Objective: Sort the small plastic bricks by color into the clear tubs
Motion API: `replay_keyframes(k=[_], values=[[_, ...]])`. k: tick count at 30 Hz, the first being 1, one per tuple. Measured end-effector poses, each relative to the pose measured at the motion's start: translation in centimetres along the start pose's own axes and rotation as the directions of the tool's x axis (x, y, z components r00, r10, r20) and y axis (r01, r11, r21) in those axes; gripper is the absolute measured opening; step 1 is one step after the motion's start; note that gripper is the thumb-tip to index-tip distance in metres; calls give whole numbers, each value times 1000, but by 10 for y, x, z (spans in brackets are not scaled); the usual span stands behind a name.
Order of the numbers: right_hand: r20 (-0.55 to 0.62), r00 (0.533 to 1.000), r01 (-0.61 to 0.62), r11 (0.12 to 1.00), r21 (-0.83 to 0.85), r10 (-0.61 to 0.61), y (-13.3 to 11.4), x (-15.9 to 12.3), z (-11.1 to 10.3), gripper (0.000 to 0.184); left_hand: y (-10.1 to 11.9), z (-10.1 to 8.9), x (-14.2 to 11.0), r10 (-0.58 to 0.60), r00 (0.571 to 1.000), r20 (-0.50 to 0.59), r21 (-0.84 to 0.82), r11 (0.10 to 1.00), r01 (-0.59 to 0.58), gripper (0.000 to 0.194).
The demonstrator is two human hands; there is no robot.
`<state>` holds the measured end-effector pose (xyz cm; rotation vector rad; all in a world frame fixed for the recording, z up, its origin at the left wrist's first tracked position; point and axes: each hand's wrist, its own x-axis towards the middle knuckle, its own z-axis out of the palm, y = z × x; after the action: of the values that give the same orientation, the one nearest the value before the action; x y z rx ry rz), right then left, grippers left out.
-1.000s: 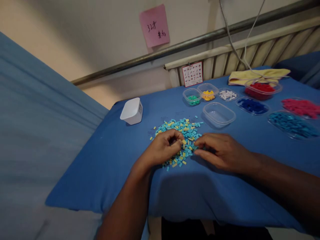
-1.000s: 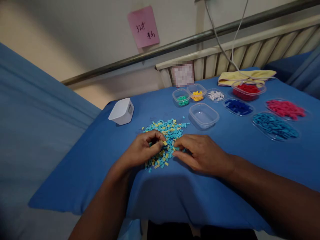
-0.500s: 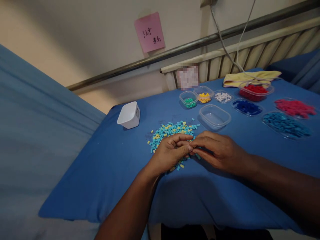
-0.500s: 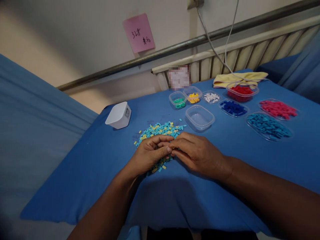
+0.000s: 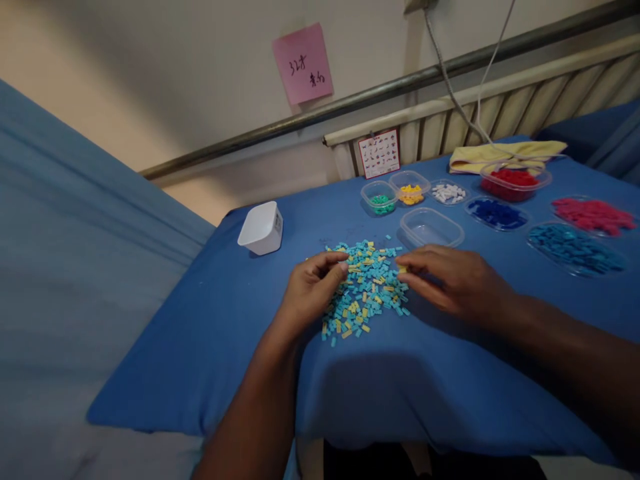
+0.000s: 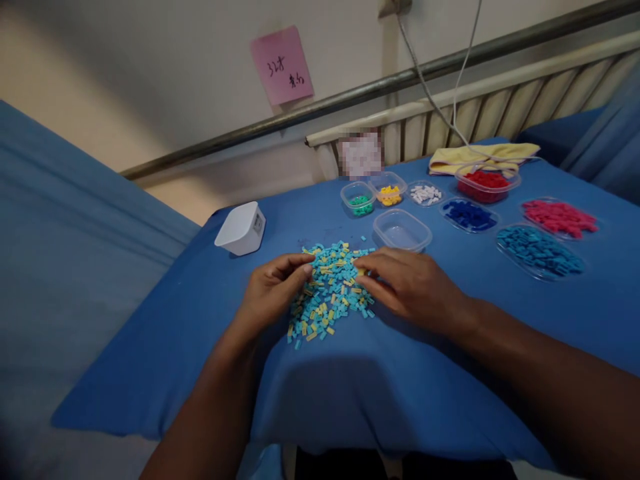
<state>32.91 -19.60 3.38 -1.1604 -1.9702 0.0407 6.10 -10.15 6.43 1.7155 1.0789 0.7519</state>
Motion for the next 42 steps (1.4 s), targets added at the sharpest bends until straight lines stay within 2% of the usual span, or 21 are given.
replay_keyframes(k=[1, 3, 5, 7, 10, 12, 16, 19, 21, 24, 27, 30, 33, 36, 39, 42], values=[[-31, 999, -15, 999, -45, 14, 6, 1, -5, 20, -2, -6, 1, 11, 1000, -27, 44, 999, -9, 35], [-125, 992, -38, 990, -133, 22, 18, 4, -15, 20, -5, -15, 2, 26, 1000, -7, 126, 992, -25, 30], [-213, 977, -66, 977, -200, 22, 30, 6, -24, 20, -5, -20, 0, 48, 996, 81, 210, 976, -64, 26], [-256, 966, -98, 967, -237, 35, 39, 6, -30, 20, -2, -20, -3, 70, 971, 227, 279, 951, -133, 21], [-246, 967, -135, 955, -264, 69, 50, 5, -33, 21, 5, -18, -9, 85, 891, 446, 345, 902, -259, 17], [-220, 972, -153, 942, -297, 89, 59, 3, -31, 25, 8, -17, -13, 84, 853, 514, 387, 865, -319, 21], [-134, 980, -187, 915, -358, 147, 82, -1, -26, 33, 10, -20, -16, 64, 845, 531, 491, 789, -369, 32], [-114, 986, -156, 918, -366, 123, 90, -2, -26, 27, 8, -22, -15, 52, 855, 517, 561, 734, -384, 34], [-108, 991, -111, 926, -361, 77, 85, -1, -26, 23, 7, -23, -14, 59, 855, 515, 571, 720, -394, 34], [-84, 996, -8, 961, -276, -15, 63, 0, -21, 20, 7, -22, -14, 88, 845, 527, 542, 731, -414, 34], [48, 992, 122, 989, -78, -119, 30, 1, -5, 22, 10, -20, -16, 90, 829, 551, 502, 758, -416, 34], [214, 948, 217, 970, 107, -236, 2, 0, 17, 26, 13, -18, -17, 73, 824, 563, 512, 751, -417, 30], [292, 918, 226, 959, 172, -269, -12, 1, 38, 26, 13, -17, -17, 63, 834, 548, 561, 712, -422, 26], [352, 898, 204, 958, 202, -266, -13, 3, 50, 27, 13, -16, -16, 62, 833, 549, 571, 700, -429, 26], [372, 891, 195, 959, 205, -260, -10, 4, 49, 27, 14, -14, -17, 60, 832, 552, 577, 692, -433, 25], [321, 921, 157, 964, 213, -221, -6, 5, 39, 27, 16, -13, -18, 52, 836, 546, 591, 684, -428, 27]])
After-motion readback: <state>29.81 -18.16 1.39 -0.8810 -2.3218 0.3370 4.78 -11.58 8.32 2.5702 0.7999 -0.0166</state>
